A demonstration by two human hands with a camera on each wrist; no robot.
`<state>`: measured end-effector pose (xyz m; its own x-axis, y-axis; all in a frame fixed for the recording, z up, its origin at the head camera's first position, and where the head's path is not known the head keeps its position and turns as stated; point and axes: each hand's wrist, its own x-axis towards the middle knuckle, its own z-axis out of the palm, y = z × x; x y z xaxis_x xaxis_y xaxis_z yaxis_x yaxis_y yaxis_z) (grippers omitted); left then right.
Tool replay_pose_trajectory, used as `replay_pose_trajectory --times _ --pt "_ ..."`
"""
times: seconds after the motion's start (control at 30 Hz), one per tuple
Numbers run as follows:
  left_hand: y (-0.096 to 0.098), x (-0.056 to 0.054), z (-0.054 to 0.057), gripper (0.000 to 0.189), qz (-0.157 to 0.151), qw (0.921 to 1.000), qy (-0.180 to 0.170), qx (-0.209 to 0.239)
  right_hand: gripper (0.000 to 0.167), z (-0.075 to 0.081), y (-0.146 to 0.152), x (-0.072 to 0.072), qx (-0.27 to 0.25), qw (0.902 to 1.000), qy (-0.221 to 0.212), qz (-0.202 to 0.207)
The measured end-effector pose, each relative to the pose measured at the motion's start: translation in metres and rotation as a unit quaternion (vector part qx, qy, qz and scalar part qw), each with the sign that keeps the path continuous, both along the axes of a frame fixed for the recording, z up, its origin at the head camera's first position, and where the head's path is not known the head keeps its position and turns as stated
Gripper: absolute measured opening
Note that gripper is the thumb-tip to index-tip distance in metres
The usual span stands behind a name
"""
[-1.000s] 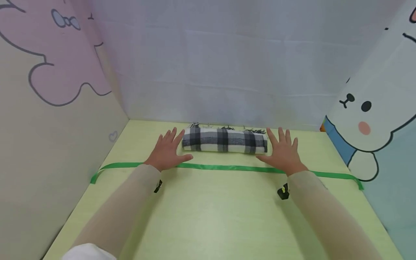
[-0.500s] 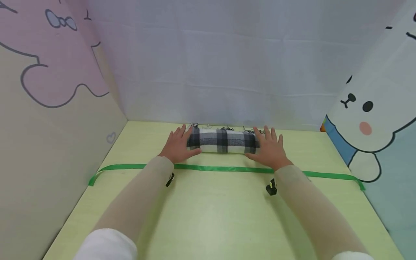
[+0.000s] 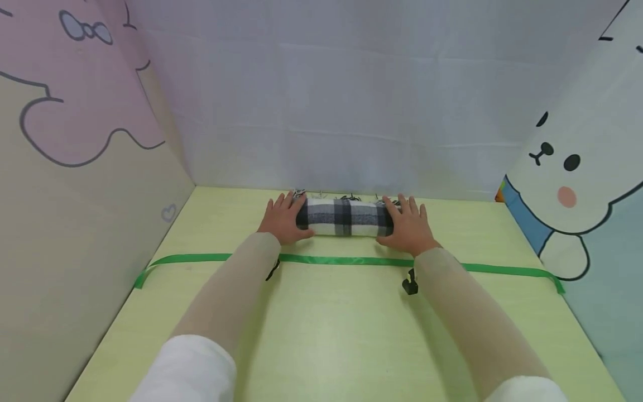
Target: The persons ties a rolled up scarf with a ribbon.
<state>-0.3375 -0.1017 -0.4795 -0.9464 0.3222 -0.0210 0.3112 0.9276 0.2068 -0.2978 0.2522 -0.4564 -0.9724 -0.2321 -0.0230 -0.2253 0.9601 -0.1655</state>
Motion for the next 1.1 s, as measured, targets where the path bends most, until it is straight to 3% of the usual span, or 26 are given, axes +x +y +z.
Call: replay_pose_trajectory --times 0.3,0.53,0.73,0.93,1.1 --pt "0.014 -0.007 -0.004 0.108 0.005 0.9978 0.011 -0.065 0.113 -0.007 0.003 -0.008 0.01 0.9998 -0.012 0.009" --pt "0.016 -0.006 -0.005 0.105 0.006 0.9974 0.01 -0.071 0.109 -0.018 0.001 -0.014 0.02 0.9996 -0.017 0.009" --pt "0.012 -0.006 -0.008 0.099 0.015 0.9957 0.007 -0.091 0.101 -0.015 -0.011 -0.018 0.025 0.9993 -0.016 0.023" --pt "0.018 -0.009 -0.013 0.093 0.021 0.9977 0.009 -0.064 0.102 -0.018 -0.01 -0.019 0.021 0.9993 -0.029 0.006" --pt "0.022 -0.011 -0.019 0.085 0.027 0.997 0.013 -0.072 0.102 -0.02 -0.007 -0.022 0.017 0.9994 -0.032 0.002"
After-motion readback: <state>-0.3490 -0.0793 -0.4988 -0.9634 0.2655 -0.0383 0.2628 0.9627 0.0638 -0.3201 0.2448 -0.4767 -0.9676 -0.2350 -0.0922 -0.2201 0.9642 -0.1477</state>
